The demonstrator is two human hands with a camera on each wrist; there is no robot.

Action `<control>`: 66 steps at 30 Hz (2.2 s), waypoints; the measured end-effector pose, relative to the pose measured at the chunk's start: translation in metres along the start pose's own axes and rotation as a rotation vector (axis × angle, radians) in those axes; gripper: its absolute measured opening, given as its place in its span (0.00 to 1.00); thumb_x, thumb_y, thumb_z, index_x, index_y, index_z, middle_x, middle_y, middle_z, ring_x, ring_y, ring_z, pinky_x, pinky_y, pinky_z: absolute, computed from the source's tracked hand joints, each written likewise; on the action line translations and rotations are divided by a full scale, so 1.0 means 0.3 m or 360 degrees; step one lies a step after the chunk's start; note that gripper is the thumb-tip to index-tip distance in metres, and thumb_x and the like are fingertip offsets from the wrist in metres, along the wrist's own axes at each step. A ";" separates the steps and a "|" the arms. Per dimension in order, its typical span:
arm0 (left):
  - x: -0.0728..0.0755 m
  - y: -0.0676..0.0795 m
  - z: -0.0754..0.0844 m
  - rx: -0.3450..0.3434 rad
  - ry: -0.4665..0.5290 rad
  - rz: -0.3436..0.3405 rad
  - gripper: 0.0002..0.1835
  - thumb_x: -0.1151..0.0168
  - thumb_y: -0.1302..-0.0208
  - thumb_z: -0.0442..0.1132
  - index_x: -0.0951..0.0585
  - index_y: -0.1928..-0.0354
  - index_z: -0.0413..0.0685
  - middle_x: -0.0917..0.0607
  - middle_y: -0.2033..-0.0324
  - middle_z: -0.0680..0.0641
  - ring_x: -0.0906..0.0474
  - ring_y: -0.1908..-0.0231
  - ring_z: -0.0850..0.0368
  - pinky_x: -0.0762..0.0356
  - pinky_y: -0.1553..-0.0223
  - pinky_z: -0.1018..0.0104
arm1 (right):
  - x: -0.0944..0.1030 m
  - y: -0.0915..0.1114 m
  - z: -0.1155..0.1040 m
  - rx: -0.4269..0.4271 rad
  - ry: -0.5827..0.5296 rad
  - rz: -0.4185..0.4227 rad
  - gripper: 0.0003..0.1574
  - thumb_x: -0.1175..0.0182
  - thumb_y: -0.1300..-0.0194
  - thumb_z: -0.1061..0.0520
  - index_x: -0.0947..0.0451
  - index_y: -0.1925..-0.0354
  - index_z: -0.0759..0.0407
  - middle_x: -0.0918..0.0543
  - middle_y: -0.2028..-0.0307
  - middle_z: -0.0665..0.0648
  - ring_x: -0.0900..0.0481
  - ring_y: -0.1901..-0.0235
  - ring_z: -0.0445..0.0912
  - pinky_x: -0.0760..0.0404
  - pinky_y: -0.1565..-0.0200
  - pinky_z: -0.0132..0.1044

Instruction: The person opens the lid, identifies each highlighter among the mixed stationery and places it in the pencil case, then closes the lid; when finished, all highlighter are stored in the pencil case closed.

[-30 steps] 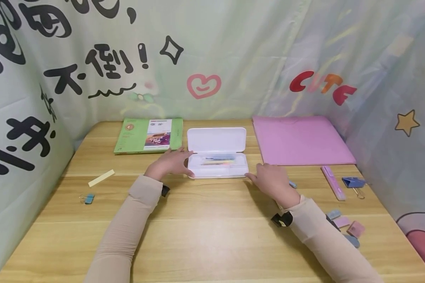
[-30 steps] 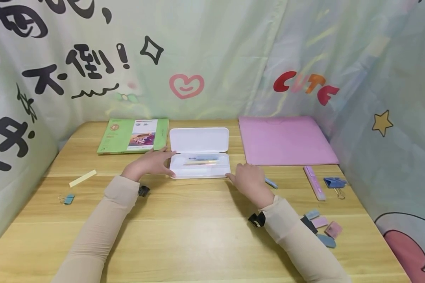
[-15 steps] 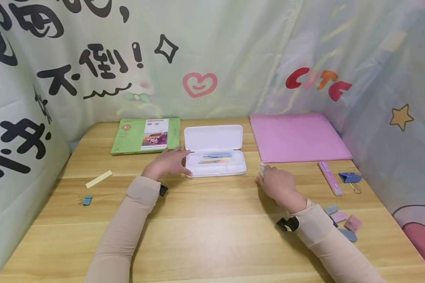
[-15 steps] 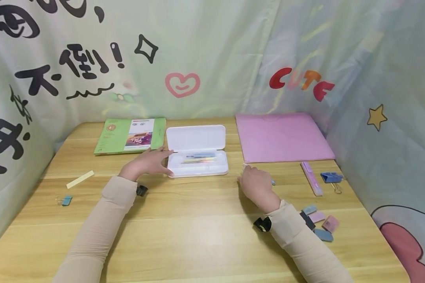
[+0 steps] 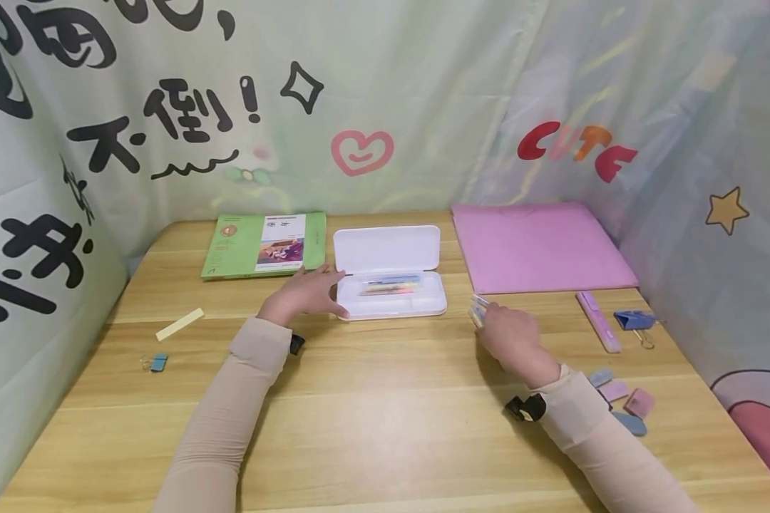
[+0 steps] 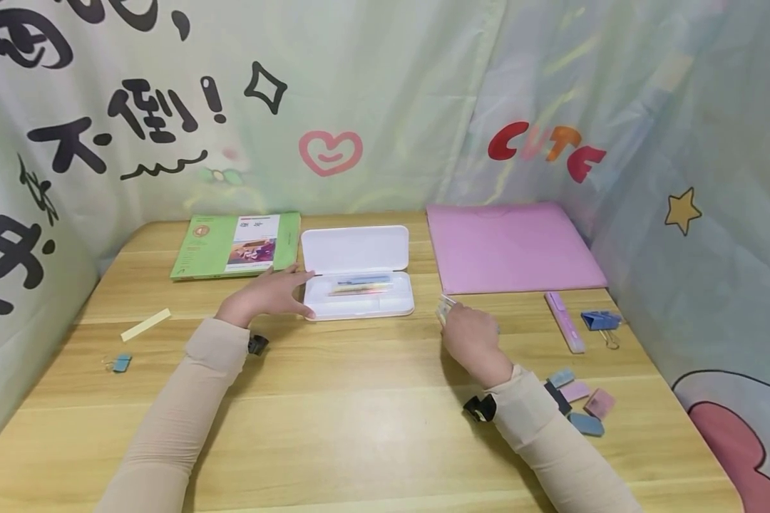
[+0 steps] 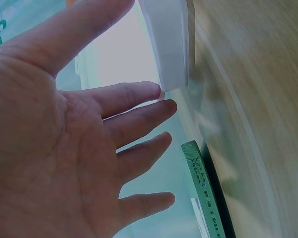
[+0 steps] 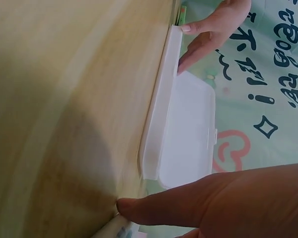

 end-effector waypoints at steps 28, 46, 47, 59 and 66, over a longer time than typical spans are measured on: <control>0.001 0.001 0.004 0.0015 0.0009 -0.0001 0.47 0.39 0.58 0.63 0.44 0.35 0.56 0.46 0.37 0.48 0.61 0.36 0.50 0.70 0.42 0.44 | 0.139 -0.179 -0.187 0.0384 0.0063 0.0495 0.05 0.50 0.49 0.60 0.31 0.79 0.59 0.36 0.89 0.52 0.38 0.89 0.46 0.40 0.92 0.38; 0.004 0.005 0.005 0.0031 -0.0012 -0.0020 0.47 0.39 0.58 0.63 0.44 0.35 0.55 0.44 0.37 0.47 0.61 0.36 0.50 0.71 0.42 0.44 | 0.006 -0.290 -0.391 0.0849 0.0339 0.0564 0.11 0.50 0.48 0.64 0.21 0.72 0.52 0.29 0.80 0.52 0.33 0.83 0.44 0.36 0.89 0.34; 0.005 0.005 0.006 0.0032 -0.0012 -0.0021 0.47 0.39 0.58 0.63 0.44 0.35 0.54 0.44 0.37 0.47 0.61 0.36 0.50 0.71 0.42 0.44 | 0.001 -0.291 -0.394 0.0864 0.0341 0.0554 0.11 0.50 0.48 0.64 0.21 0.71 0.52 0.28 0.79 0.52 0.33 0.83 0.44 0.36 0.89 0.34; 0.010 0.011 0.024 0.0036 -0.0039 -0.0037 0.47 0.39 0.57 0.62 0.45 0.35 0.54 0.44 0.37 0.46 0.61 0.36 0.49 0.69 0.42 0.44 | 0.011 -0.253 -0.363 0.0911 0.0209 0.0366 0.22 0.48 0.51 0.65 0.25 0.55 0.53 0.24 0.69 0.53 0.29 0.75 0.45 0.30 0.82 0.33; 0.006 0.009 0.018 0.0039 -0.0055 -0.0016 0.47 0.39 0.57 0.62 0.44 0.35 0.55 0.44 0.37 0.47 0.61 0.36 0.50 0.68 0.42 0.44 | 0.062 -0.221 -0.235 0.0650 0.0108 0.0371 0.26 0.47 0.54 0.68 0.25 0.54 0.54 0.23 0.69 0.53 0.28 0.75 0.46 0.30 0.85 0.32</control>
Point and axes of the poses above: each hand's wrist, its own y-axis away from the middle knuckle, its own x-axis out of the back of the hand, z = x × y, the point moved 5 cm from there along -y, towards the middle knuckle
